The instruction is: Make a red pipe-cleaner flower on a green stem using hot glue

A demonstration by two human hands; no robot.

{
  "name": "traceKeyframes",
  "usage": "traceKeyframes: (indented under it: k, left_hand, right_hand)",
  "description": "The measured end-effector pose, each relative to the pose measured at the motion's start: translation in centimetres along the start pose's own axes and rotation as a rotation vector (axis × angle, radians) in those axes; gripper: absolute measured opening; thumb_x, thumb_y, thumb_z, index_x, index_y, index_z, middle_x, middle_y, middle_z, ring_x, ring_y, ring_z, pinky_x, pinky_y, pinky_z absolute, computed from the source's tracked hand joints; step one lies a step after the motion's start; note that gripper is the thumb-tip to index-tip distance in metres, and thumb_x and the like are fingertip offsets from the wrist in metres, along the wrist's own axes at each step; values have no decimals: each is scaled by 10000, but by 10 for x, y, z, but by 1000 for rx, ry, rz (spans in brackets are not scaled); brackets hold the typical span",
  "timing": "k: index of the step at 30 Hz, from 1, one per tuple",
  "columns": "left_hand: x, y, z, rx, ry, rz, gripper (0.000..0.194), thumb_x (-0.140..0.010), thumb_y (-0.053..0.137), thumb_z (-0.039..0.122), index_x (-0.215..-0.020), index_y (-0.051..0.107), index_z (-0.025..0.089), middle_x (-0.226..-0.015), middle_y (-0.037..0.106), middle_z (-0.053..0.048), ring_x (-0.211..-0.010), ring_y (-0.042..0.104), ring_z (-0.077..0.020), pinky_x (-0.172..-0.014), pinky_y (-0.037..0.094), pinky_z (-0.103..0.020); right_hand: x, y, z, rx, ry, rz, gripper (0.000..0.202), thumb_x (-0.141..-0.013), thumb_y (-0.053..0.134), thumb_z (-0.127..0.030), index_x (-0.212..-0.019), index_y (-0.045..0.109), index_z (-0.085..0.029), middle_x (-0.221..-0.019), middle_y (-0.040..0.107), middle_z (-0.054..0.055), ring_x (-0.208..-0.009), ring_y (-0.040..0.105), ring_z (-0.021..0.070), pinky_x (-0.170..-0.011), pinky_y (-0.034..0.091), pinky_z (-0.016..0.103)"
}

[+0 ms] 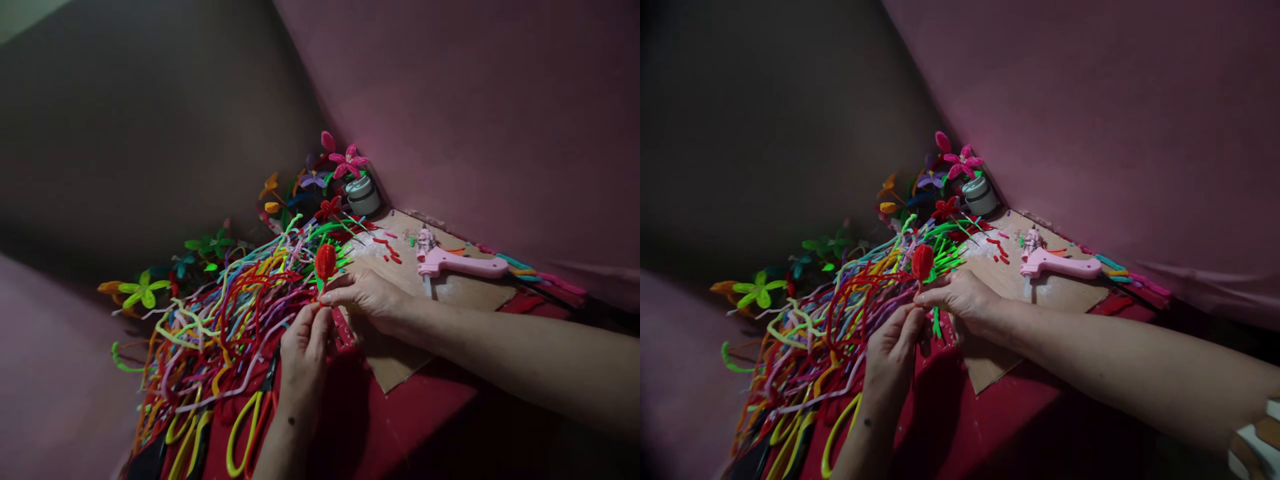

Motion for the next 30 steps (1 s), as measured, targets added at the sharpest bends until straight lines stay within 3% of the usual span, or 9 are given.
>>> traceKeyframes:
  k: [4,8,14,23,30]
  left_hand:
    - [5,-7,13,-401,268,164,132,-810,527,276,-755,598,180,-546,500,32,-479,443,-94,-503,347,-203]
    - [7,-9,15,-519,391,243,108,-803,533,239,-794,633,198,-540,543,19,-471,481,-110,-518,348,-208]
    - [9,-11,16,-425,293,290,133,-750,611,239,-874,656,221,-738,665,-41,-612,577,-171,-600,378,-235]
    - [8,-9,21,-504,329,226,86,-788,550,215,-781,633,198,-583,575,2,-502,506,-124,-546,351,-214]
    - [3,-13,4,-231,101,151,146,-810,535,302,-770,621,192,-546,492,29,-478,409,-104,-481,321,-206]
  right_hand:
    - [-1,-4,7,1,10,37,77,-571,697,-129,-624,645,-107,-578,611,-7,-536,526,92,-572,398,237]
    - [-1,-6,9,17,8,73,73,-579,708,-127,-616,648,-108,-573,609,-11,-540,520,83,-569,385,227]
    - [-1,-8,12,-43,62,112,123,-567,732,-144,-645,641,-117,-559,602,-15,-506,521,90,-528,376,236]
    - [0,-7,13,-13,84,102,116,-580,700,-123,-684,652,-106,-579,620,-3,-513,542,93,-533,395,228]
    - [2,-1,8,-40,37,50,128,-577,729,-142,-673,650,-108,-610,612,-7,-535,524,81,-538,387,217]
Point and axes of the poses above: each hand's wrist, its own x-axis away from the middle knuckle, its own y-axis out of the palm, z = x × y, the point moved 8 cm from there along -x, towards the middle knuckle
